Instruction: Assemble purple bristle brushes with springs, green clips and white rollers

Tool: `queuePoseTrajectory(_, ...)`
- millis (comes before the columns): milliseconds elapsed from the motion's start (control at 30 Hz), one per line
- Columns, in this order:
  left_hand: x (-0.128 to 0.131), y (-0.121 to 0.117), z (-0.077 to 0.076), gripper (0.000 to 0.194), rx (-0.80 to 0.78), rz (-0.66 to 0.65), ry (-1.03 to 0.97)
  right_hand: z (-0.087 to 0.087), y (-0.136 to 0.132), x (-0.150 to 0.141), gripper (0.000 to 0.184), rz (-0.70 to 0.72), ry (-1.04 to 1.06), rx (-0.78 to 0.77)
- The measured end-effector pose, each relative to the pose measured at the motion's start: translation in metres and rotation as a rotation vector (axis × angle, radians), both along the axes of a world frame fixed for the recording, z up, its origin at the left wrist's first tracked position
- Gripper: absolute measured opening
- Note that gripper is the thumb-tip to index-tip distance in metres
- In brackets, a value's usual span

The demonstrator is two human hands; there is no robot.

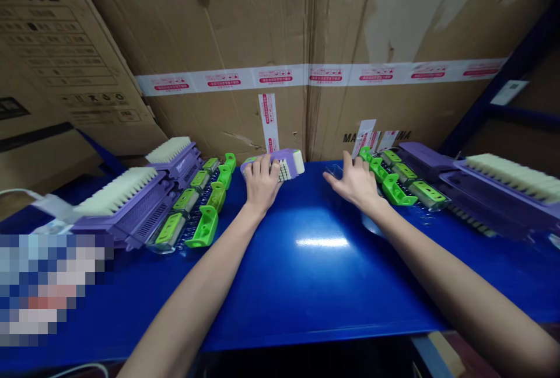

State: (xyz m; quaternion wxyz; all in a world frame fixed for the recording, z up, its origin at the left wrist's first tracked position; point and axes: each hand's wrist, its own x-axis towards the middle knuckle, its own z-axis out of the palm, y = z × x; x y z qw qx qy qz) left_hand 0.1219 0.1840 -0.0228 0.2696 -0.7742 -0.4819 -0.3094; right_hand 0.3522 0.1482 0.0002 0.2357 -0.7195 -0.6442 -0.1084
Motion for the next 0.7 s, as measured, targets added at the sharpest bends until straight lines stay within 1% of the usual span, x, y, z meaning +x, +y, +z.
queuePoseTrajectory(67,0.0,0.0,0.0,0.041,-0.008,0.009,-0.016,-0.005,0.001,0.003,0.077,-0.021,-0.016,-0.16)
queuePoseTrajectory(133,0.0,0.0,0.0,0.04,-0.007,0.015,-0.027,-0.007,0.004,0.005,0.074,0.009,0.015,-0.232)
queuePoseTrajectory(200,-0.001,-0.001,0.0,0.04,0.001,0.02,-0.03,-0.007,0.007,0.006,0.073,0.077,0.089,-0.203)
queuePoseTrajectory(267,-0.001,-0.001,0.0,0.04,0.004,0.022,-0.032,-0.004,0.009,0.005,0.076,0.196,0.204,-0.116)
queuePoseTrajectory(367,0.0,-0.001,0.001,0.04,-0.003,0.01,-0.03,-0.001,0.011,0.001,0.078,0.387,0.447,0.016)
queuePoseTrajectory(433,0.0,0.0,0.0,0.038,0.002,-0.02,-0.011,0.0,0.011,-0.003,0.078,0.461,0.627,0.072)
queuePoseTrajectory(500,0.0,0.001,-0.001,0.034,0.019,-0.079,0.034,-0.001,0.01,-0.006,0.081,0.516,0.805,0.099)
queuePoseTrajectory(567,0.001,0.002,-0.002,0.031,0.038,-0.158,0.098,-0.004,0.008,-0.01,0.084,0.577,0.94,0.096)
queuePoseTrajectory(633,0.001,0.003,-0.002,0.029,0.049,-0.226,0.15,-0.006,0.008,-0.012,0.086,0.622,0.992,0.078)
queuePoseTrajectory(700,0.001,0.002,-0.003,0.028,0.055,-0.257,0.17,-0.009,0.007,-0.015,0.085,0.636,0.999,0.066)
